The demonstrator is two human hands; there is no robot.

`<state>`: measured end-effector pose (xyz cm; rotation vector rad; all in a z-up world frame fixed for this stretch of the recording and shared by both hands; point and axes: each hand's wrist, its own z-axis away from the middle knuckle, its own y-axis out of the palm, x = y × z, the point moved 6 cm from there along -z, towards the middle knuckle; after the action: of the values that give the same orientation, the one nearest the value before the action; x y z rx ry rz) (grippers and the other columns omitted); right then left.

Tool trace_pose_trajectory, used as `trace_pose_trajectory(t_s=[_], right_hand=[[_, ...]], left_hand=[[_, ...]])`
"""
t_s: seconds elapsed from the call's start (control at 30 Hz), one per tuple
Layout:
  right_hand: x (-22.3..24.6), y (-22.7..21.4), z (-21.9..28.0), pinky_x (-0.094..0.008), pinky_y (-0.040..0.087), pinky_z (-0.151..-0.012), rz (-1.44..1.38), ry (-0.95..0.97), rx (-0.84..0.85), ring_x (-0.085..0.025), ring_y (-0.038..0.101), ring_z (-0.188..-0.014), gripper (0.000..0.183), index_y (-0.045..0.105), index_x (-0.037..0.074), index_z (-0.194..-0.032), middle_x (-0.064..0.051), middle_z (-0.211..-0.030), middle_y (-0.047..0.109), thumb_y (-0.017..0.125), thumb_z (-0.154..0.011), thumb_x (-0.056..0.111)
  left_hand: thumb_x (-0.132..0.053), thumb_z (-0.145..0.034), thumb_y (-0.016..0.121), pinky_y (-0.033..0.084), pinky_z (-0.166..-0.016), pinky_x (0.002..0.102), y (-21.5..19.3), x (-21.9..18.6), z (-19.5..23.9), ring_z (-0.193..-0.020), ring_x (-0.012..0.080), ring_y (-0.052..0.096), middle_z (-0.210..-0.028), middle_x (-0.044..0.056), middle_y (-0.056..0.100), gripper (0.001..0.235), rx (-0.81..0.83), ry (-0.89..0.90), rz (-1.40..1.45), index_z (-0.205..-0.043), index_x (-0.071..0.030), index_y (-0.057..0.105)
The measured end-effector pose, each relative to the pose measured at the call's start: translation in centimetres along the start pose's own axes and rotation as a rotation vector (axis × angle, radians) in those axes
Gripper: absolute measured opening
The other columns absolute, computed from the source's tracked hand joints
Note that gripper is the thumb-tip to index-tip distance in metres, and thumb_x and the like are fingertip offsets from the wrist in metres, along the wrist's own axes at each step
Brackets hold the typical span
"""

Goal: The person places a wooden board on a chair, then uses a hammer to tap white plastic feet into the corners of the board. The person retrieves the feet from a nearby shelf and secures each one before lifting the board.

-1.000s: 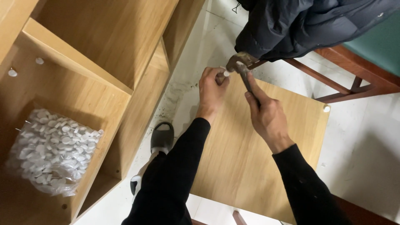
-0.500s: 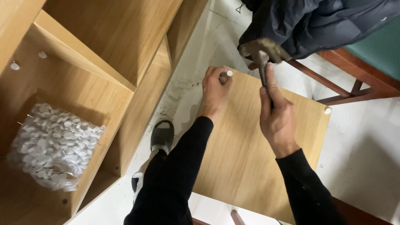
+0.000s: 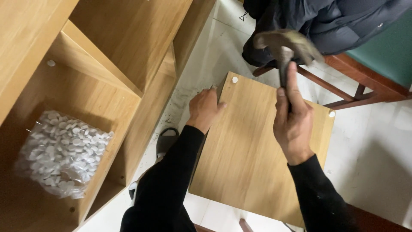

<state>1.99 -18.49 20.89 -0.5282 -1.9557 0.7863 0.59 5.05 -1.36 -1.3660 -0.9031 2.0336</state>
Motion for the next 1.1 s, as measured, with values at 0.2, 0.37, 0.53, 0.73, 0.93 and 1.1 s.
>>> trace_pose_trajectory(t_s=[0.2, 0.37, 0.53, 0.73, 0.93, 1.1], right_hand=[[-4.5, 8.7, 3.1, -0.065, 0.068, -0.096, 0.32, 0.107, 0.338, -0.052, 0.085, -0.103, 0.058, 0.049, 0.05, -0.182, -0.029, -0.109, 0.089, 0.054, -0.125, 0.037], [-3.0, 5.0, 0.8, -0.057, 0.067, -0.081, 0.368, 0.12, 0.177, -0.042, 0.086, -0.095, 0.05, 0.063, 0.052, -0.175, -0.015, -0.099, 0.088, 0.061, -0.126, 0.041], [-5.8, 7.6, 3.4, -0.064, 0.067, -0.068, 0.454, 0.118, 0.139, -0.047, 0.085, -0.084, 0.046, 0.072, 0.045, -0.169, -0.021, -0.087, 0.086, 0.061, -0.125, 0.038], [1.0, 4.6, -0.2, -0.068, 0.067, -0.091, 0.291, 0.156, 0.247, -0.056, 0.083, -0.101, 0.058, 0.049, 0.05, -0.183, -0.028, -0.103, 0.088, 0.052, -0.126, 0.038], [-1.6, 7.9, 1.9, -0.066, 0.069, -0.097, 0.325, 0.117, 0.288, -0.053, 0.085, -0.103, 0.061, 0.05, 0.046, -0.183, -0.03, -0.112, 0.089, 0.057, -0.124, 0.031], [-0.1, 4.8, 4.2, -0.068, 0.059, -0.118, 0.118, 0.466, 0.329, -0.055, 0.074, -0.133, 0.06, 0.044, 0.049, -0.183, -0.024, -0.148, 0.08, 0.047, -0.123, 0.043]], left_hand=[[-0.052, -0.11, 0.074, 0.07, -0.087, 0.068, -2.4, -1.4, 1.6, -0.115, 0.053, 0.085, -0.118, 0.028, 0.087, 0.055, 0.141, -0.013, -0.018, -0.12, 0.001, 0.084], [-0.049, -0.112, 0.07, 0.07, -0.084, 0.064, 1.0, -1.0, 0.9, -0.11, 0.0493, 0.087, -0.113, 0.024, 0.088, 0.05, 0.12, 0.033, -0.012, -0.118, -0.001, 0.086], [-0.042, -0.113, 0.07, 0.069, -0.083, 0.065, -0.3, -1.2, 2.0, -0.107, 0.0528, 0.086, -0.109, 0.027, 0.087, 0.046, 0.091, 0.047, 0.07, -0.115, 0.002, 0.084], [-0.045, -0.115, 0.064, 0.069, -0.088, 0.067, 0.8, -1.3, 1.0, -0.113, 0.0528, 0.085, -0.115, 0.028, 0.086, 0.052, 0.108, 0.066, 0.061, -0.117, 0.003, 0.084], [-0.042, -0.115, 0.068, 0.068, -0.091, 0.069, -1.5, -2.1, 2.9, -0.114, 0.0551, 0.084, -0.117, 0.027, 0.085, 0.048, 0.082, 0.086, 0.089, -0.12, 0.004, 0.083], [-0.032, -0.116, 0.064, 0.069, -0.092, 0.064, -1.0, -1.4, 4.8, -0.112, 0.0491, 0.086, -0.112, 0.025, 0.087, 0.041, 0.094, 0.086, 0.033, -0.117, 0.003, 0.085]])
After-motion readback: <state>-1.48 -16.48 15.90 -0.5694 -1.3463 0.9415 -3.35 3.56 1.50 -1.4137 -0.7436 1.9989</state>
